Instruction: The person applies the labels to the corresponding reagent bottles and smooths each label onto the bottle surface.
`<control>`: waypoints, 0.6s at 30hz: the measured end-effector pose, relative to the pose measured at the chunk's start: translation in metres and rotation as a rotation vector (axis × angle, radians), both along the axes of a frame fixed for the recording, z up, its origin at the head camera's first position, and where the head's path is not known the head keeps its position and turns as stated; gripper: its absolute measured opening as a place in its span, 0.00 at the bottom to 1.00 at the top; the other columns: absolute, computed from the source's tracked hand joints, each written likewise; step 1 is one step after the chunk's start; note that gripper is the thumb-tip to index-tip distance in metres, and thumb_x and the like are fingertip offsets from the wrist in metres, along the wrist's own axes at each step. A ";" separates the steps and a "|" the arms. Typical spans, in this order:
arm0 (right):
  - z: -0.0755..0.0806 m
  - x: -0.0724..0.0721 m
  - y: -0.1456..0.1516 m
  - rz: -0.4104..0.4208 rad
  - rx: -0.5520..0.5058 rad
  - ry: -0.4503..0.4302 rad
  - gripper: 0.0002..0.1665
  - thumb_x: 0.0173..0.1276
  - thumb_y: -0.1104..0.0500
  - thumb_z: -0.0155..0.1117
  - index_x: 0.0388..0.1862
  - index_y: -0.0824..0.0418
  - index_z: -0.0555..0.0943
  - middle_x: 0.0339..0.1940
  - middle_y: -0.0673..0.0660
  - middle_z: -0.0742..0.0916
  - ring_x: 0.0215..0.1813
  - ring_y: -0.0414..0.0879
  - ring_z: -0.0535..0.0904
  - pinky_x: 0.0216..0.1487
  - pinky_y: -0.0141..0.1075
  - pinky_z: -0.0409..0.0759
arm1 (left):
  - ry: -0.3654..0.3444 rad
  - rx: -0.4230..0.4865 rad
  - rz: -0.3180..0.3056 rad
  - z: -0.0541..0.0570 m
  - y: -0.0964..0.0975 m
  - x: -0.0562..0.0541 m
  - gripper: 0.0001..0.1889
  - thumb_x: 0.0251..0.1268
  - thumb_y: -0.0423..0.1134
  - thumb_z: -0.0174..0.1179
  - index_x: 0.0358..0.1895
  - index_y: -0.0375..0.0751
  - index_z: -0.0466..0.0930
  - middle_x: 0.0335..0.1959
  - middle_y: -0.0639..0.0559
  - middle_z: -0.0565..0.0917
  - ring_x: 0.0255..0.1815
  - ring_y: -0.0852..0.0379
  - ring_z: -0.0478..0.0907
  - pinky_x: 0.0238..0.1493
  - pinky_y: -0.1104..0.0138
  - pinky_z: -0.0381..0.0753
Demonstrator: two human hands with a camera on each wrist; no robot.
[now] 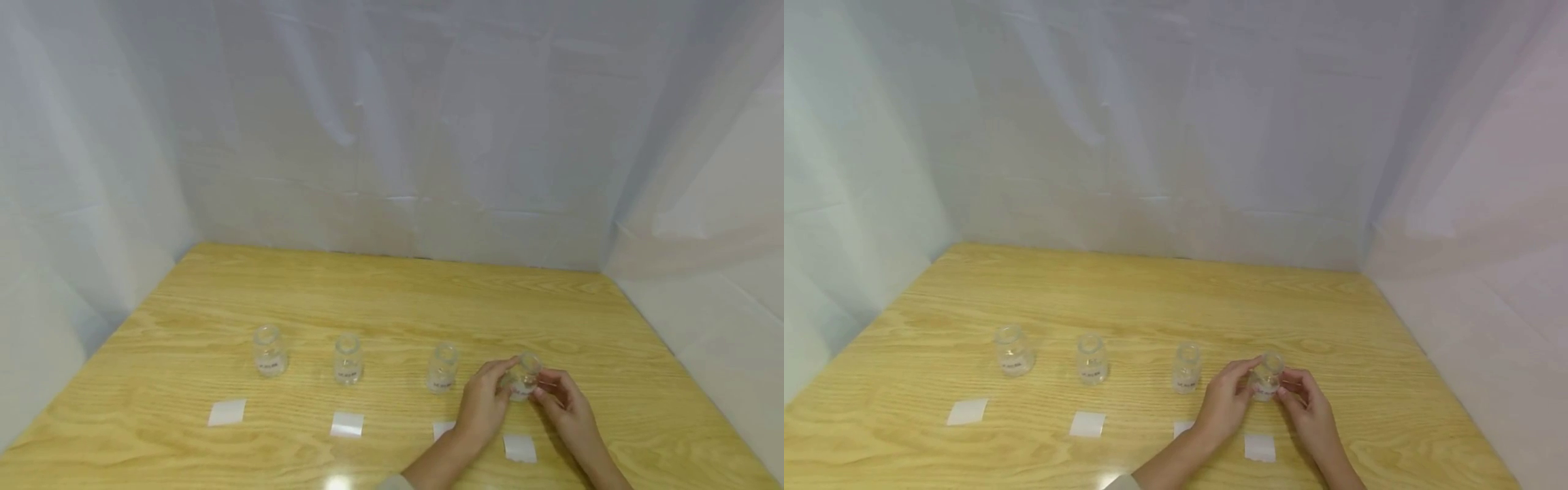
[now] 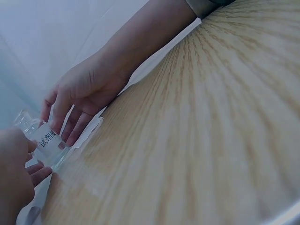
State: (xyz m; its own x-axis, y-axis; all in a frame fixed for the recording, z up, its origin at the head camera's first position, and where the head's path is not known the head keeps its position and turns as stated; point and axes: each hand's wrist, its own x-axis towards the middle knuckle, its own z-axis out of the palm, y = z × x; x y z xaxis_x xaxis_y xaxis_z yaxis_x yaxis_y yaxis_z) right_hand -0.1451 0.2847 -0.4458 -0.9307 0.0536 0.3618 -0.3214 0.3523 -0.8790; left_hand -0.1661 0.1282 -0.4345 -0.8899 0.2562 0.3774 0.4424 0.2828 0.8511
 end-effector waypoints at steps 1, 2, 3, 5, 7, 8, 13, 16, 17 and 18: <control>0.000 0.000 0.000 0.003 -0.005 0.003 0.14 0.63 0.75 0.55 0.48 0.74 0.70 0.42 0.44 0.79 0.43 0.35 0.76 0.41 0.29 0.78 | -0.002 0.002 -0.002 0.000 0.000 0.000 0.24 0.58 0.25 0.58 0.58 0.47 0.73 0.53 0.53 0.75 0.51 0.58 0.74 0.44 0.78 0.72; 0.000 -0.001 0.000 0.007 -0.013 0.005 0.14 0.63 0.75 0.54 0.48 0.74 0.70 0.42 0.43 0.80 0.43 0.35 0.76 0.41 0.29 0.78 | -0.004 0.004 -0.004 0.000 0.000 0.000 0.24 0.59 0.25 0.58 0.58 0.47 0.73 0.53 0.53 0.75 0.51 0.57 0.74 0.45 0.78 0.72; -0.001 -0.001 0.000 0.011 -0.020 0.008 0.13 0.64 0.75 0.54 0.48 0.75 0.70 0.42 0.43 0.80 0.43 0.35 0.77 0.41 0.29 0.78 | -0.004 0.005 -0.005 0.001 0.000 0.000 0.24 0.59 0.25 0.58 0.58 0.47 0.73 0.53 0.53 0.75 0.51 0.57 0.74 0.45 0.78 0.72; -0.001 -0.002 0.000 0.021 -0.039 0.010 0.13 0.64 0.74 0.54 0.48 0.76 0.69 0.42 0.44 0.80 0.43 0.36 0.77 0.40 0.29 0.78 | -0.003 0.004 -0.007 0.001 -0.001 0.000 0.23 0.60 0.26 0.57 0.59 0.47 0.73 0.53 0.52 0.75 0.51 0.58 0.73 0.45 0.77 0.72; -0.002 -0.002 0.000 0.028 -0.056 0.009 0.13 0.65 0.74 0.54 0.48 0.76 0.68 0.42 0.44 0.80 0.43 0.36 0.77 0.40 0.29 0.78 | -0.002 0.000 -0.010 0.002 -0.001 0.001 0.22 0.61 0.27 0.57 0.59 0.47 0.73 0.53 0.52 0.75 0.49 0.59 0.74 0.45 0.77 0.73; -0.002 -0.002 0.000 0.031 -0.059 0.011 0.13 0.65 0.74 0.54 0.48 0.76 0.68 0.42 0.44 0.79 0.42 0.36 0.77 0.40 0.29 0.78 | -0.001 -0.003 -0.010 0.002 -0.002 0.002 0.22 0.62 0.27 0.56 0.59 0.47 0.72 0.53 0.52 0.75 0.48 0.60 0.74 0.44 0.77 0.73; -0.003 0.000 0.001 0.041 -0.067 0.023 0.15 0.64 0.76 0.53 0.50 0.77 0.66 0.43 0.44 0.79 0.42 0.35 0.76 0.39 0.28 0.78 | 0.016 -0.026 0.001 0.001 -0.001 0.003 0.23 0.62 0.28 0.56 0.61 0.43 0.70 0.53 0.50 0.76 0.47 0.59 0.75 0.45 0.76 0.73; -0.003 0.001 0.001 0.048 -0.084 0.037 0.17 0.63 0.78 0.52 0.51 0.78 0.65 0.43 0.44 0.79 0.43 0.35 0.76 0.40 0.27 0.77 | 0.020 -0.048 0.028 0.000 0.000 0.002 0.23 0.62 0.29 0.56 0.62 0.40 0.69 0.52 0.48 0.77 0.49 0.57 0.75 0.47 0.72 0.74; -0.003 0.000 0.001 0.048 -0.082 0.035 0.17 0.63 0.78 0.51 0.51 0.78 0.65 0.44 0.44 0.78 0.43 0.35 0.76 0.40 0.27 0.77 | 0.018 -0.052 0.036 0.000 0.000 0.002 0.23 0.62 0.29 0.56 0.62 0.39 0.69 0.52 0.48 0.77 0.48 0.57 0.75 0.47 0.72 0.74; -0.002 0.000 0.001 0.048 -0.094 0.033 0.17 0.62 0.79 0.51 0.51 0.79 0.65 0.44 0.46 0.79 0.43 0.35 0.76 0.40 0.27 0.77 | 0.013 -0.056 0.044 0.000 0.000 0.002 0.23 0.61 0.29 0.57 0.61 0.39 0.69 0.53 0.47 0.77 0.48 0.56 0.75 0.47 0.71 0.74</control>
